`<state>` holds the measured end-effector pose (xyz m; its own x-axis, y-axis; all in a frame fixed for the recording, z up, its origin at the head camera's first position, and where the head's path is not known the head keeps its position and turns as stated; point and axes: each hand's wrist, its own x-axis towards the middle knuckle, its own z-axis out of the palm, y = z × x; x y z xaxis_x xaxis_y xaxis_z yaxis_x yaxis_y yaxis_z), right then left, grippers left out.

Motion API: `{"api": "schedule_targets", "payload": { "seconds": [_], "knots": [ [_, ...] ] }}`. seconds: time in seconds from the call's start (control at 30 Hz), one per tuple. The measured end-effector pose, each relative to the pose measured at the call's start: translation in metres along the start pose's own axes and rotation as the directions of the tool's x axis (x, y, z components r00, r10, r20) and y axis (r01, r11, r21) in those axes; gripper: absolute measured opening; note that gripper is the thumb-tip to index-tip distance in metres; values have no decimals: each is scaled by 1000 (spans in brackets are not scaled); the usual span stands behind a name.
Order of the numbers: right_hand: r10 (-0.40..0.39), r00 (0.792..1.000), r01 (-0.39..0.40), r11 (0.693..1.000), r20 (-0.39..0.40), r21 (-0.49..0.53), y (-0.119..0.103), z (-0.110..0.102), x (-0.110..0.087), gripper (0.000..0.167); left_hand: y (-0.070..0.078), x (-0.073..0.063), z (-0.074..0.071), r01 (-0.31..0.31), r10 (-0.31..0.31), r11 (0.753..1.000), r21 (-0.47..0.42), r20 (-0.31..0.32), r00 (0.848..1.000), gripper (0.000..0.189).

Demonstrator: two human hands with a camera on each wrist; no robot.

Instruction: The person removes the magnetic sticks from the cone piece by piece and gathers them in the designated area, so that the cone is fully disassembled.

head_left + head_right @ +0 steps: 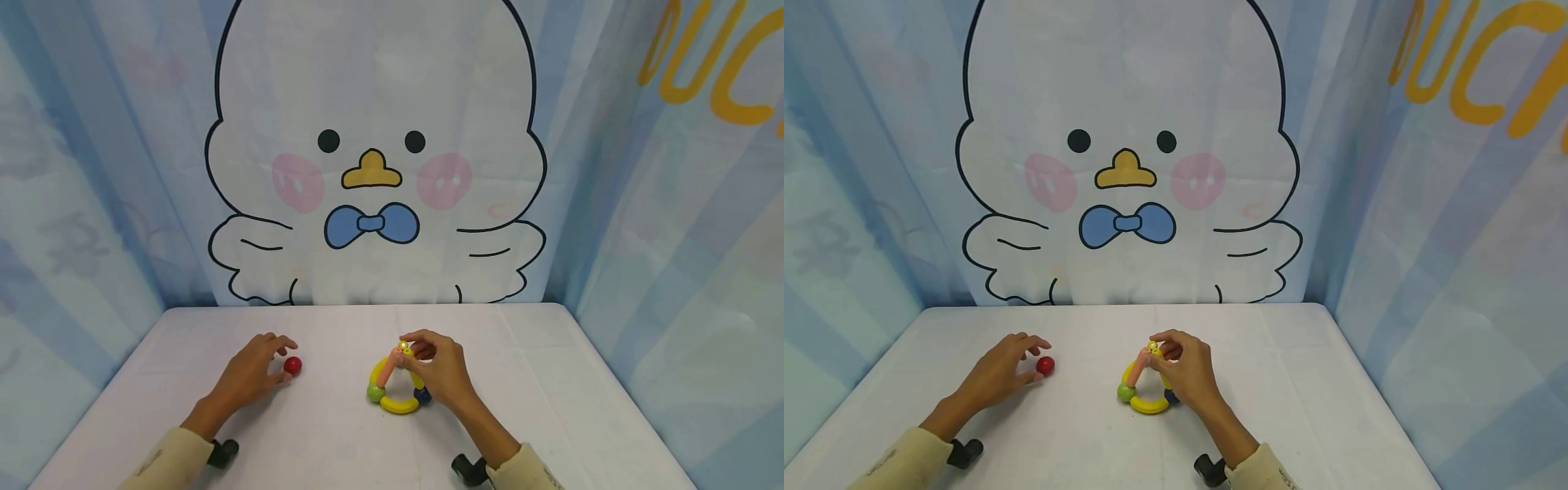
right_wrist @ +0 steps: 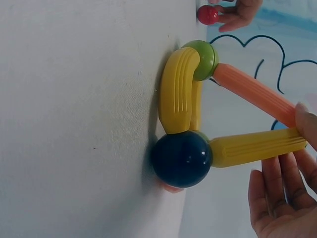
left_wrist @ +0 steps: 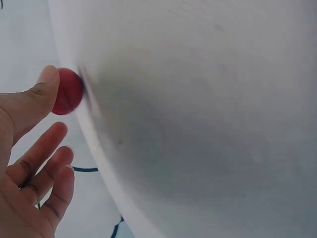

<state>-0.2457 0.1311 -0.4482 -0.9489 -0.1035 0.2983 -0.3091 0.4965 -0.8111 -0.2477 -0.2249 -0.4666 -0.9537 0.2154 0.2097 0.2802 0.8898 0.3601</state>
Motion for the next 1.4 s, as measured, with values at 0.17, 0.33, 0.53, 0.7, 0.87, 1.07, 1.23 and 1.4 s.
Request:
{"api": "schedule_targets", "payload": {
  "seconds": [0.17,0.33,0.53,0.7,0.87,1.07,1.23,1.4],
  "knots": [
    [-8,1000,8,1000,-4,-8,1,0,0,29,18,3,-5,-55,56,998,11,-74,996,56],
    [-13,1000,13,1000,-2,-17,2,0,0,31,48,7,-4,-103,103,995,3,-100,990,57],
    [-1,1000,1,1000,3,-27,0,0,0,31,81,12,4,-159,156,987,-12,-137,978,51],
    [16,1000,-16,999,1,-35,0,0,1,32,107,17,13,-201,185,977,-77,-174,967,45],
    [-6,1000,6,1000,5,-27,2,-1,1,32,129,23,24,-251,226,959,-135,-178,958,43],
    [-26,1000,26,1000,11,-9,2,-1,0,29,142,30,35,-281,244,944,-173,-207,947,37],
    [-33,999,33,999,13,-12,2,0,1,29,146,32,41,-283,239,941,-184,-230,943,33],
    [-38,999,38,999,13,-18,3,0,1,32,147,32,45,-287,237,939,-191,-247,940,32]
  ]
}}
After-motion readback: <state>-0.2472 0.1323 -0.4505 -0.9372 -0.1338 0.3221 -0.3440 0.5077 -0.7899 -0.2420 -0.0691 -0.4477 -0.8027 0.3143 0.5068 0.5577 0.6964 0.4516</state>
